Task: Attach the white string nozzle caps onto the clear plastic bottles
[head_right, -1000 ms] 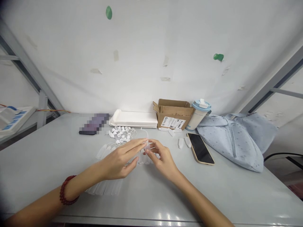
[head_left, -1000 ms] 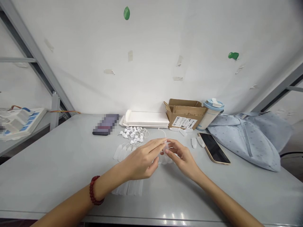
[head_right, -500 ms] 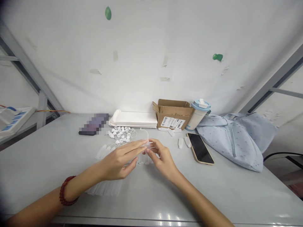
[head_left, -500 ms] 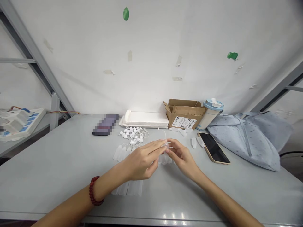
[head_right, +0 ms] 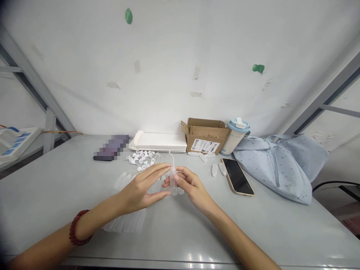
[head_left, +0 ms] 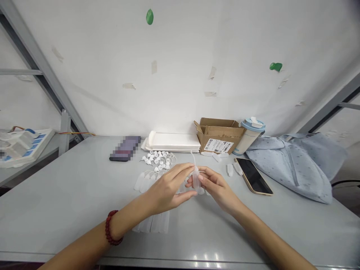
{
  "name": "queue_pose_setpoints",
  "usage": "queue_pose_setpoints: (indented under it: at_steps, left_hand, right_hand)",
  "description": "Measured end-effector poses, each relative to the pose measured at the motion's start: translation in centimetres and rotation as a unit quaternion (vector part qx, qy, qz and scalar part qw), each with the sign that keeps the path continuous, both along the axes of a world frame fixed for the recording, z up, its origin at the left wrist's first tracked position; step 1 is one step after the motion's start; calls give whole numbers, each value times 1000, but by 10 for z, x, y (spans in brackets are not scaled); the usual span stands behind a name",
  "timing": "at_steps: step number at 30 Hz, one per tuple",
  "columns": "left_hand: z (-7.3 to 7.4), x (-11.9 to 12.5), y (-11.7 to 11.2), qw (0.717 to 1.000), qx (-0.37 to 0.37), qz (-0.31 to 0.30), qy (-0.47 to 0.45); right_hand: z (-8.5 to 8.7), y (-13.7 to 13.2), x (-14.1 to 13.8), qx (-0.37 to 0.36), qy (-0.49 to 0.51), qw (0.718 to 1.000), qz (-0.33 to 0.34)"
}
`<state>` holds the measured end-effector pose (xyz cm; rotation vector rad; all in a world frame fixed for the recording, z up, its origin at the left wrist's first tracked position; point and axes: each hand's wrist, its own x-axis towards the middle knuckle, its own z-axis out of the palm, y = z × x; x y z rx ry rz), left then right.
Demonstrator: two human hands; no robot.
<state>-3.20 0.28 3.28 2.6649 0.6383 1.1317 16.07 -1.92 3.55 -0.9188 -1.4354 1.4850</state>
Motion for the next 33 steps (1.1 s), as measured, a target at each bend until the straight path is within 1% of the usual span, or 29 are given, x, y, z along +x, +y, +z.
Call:
queue_pose_setpoints:
  at_steps: [3,6,9,11,13,16,18,21,25,28,33]
  left_hand:
    - [1,0,-1,999,-7,-15,29]
    - [0,1,0,1000,4,-15,27]
    - [1,1,1,1000,14,-16,22]
    - [2,1,1,999,20,-20,23]
    - [4,0,0,999,29,-21,32]
    - [7,0,-2,997,45,-11,60]
    - [8,0,-3,995,56,-4,79]
    - [9,0,-3,995,59,-6,83]
    - [12,-1,-2,996,35,-11,76]
    - [14,-2,-3,997,17,-18,73]
    - [15,-3,-6,997,-1,-19,72]
  right_hand:
    - [-2,0,0,-33,51,998,22]
    - [-6,0,-1,-58,88,993,45]
    - [-8,-2,-3,-74,103,990,64]
    - [-9,-2,-4,-67,97,991,68]
    - [-8,-2,-4,-43,76,994,62]
    - [-6,-1,-5,2,19,999,36]
    - [-4,-1,-4,13,-12,1000,25]
    - [-4,0,-3,6,-13,999,30]
    - [-7,1,-1,-8,21,998,56]
    - [-9,1,0,-18,28,997,72]
    - [-6,0,0,-30,-7,994,105]
